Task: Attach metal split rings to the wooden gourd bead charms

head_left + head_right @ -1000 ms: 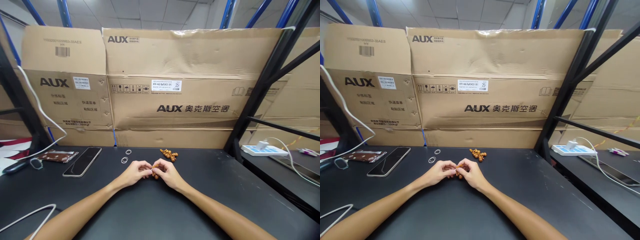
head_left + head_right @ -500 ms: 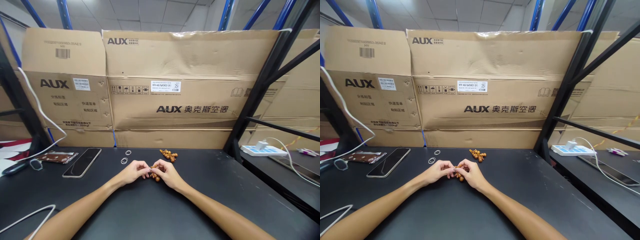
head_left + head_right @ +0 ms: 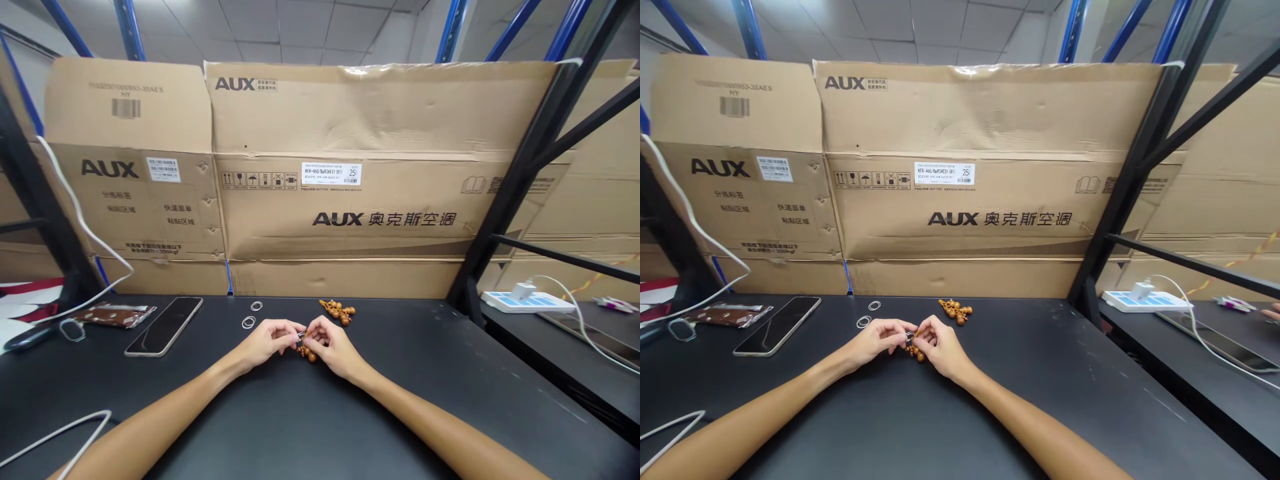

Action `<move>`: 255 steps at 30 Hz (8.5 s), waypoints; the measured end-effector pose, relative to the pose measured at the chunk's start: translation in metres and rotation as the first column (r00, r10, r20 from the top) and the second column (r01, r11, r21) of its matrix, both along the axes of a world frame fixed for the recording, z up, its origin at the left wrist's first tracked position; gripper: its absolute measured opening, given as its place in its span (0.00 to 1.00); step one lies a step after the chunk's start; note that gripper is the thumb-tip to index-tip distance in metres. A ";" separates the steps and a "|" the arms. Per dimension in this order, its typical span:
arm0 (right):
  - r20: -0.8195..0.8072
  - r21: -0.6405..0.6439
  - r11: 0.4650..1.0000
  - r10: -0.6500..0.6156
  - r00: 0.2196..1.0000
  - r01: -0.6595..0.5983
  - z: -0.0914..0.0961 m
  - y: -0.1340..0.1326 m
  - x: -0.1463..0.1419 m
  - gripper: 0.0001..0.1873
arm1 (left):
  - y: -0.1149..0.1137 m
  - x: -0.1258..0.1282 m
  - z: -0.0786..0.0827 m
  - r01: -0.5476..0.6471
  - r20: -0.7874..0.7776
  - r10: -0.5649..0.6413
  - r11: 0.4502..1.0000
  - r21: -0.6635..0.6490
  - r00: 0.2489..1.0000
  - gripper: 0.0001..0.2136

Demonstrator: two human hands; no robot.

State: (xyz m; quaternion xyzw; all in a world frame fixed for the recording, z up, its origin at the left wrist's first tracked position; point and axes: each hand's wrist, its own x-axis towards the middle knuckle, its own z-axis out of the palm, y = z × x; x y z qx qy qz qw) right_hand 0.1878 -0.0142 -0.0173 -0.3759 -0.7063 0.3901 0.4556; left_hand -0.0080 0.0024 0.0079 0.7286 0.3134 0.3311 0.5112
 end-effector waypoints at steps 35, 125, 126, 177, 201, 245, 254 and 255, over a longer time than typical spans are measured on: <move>0.348 0.125 0.982 0.089 0.933 -0.141 0.008 -0.004 0.000 0.07 | -0.010 0.007 -0.002 -0.147 -0.179 0.240 0.896 0.419 0.954 0.13; 0.512 0.674 0.726 -0.593 0.621 0.138 0.000 0.003 0.017 0.08 | -0.016 -0.001 -0.003 0.145 -0.453 0.321 0.662 0.735 0.832 0.08; 0.510 0.685 0.714 -0.610 0.606 0.142 -0.001 0.004 0.017 0.07 | -0.016 -0.001 -0.003 0.148 -0.455 0.326 0.656 0.740 0.829 0.08; 0.738 0.281 0.952 -0.133 0.661 -0.122 0.004 0.004 0.024 0.34 | -0.012 0.000 -0.024 -0.060 -0.488 0.695 0.604 0.795 0.529 0.23; 0.716 0.328 0.936 -0.158 0.680 -0.128 0.003 0.004 0.025 0.29 | -0.016 -0.003 -0.005 0.140 -0.462 0.251 0.739 0.659 0.851 0.13; 0.592 0.585 0.765 -0.629 0.504 0.268 -0.004 0.018 0.030 0.17 | -0.011 -0.006 -0.007 0.186 -0.495 0.260 0.706 0.683 0.829 0.16; 0.533 0.566 0.820 -0.437 0.724 0.078 -0.004 0.016 0.032 0.09 | -0.011 -0.004 -0.007 0.110 -0.408 0.275 0.700 0.706 0.871 0.07; 0.517 0.567 0.821 -0.420 0.746 0.069 -0.004 0.016 0.032 0.08 | -0.011 -0.004 -0.007 0.110 -0.408 0.271 0.704 0.702 0.872 0.06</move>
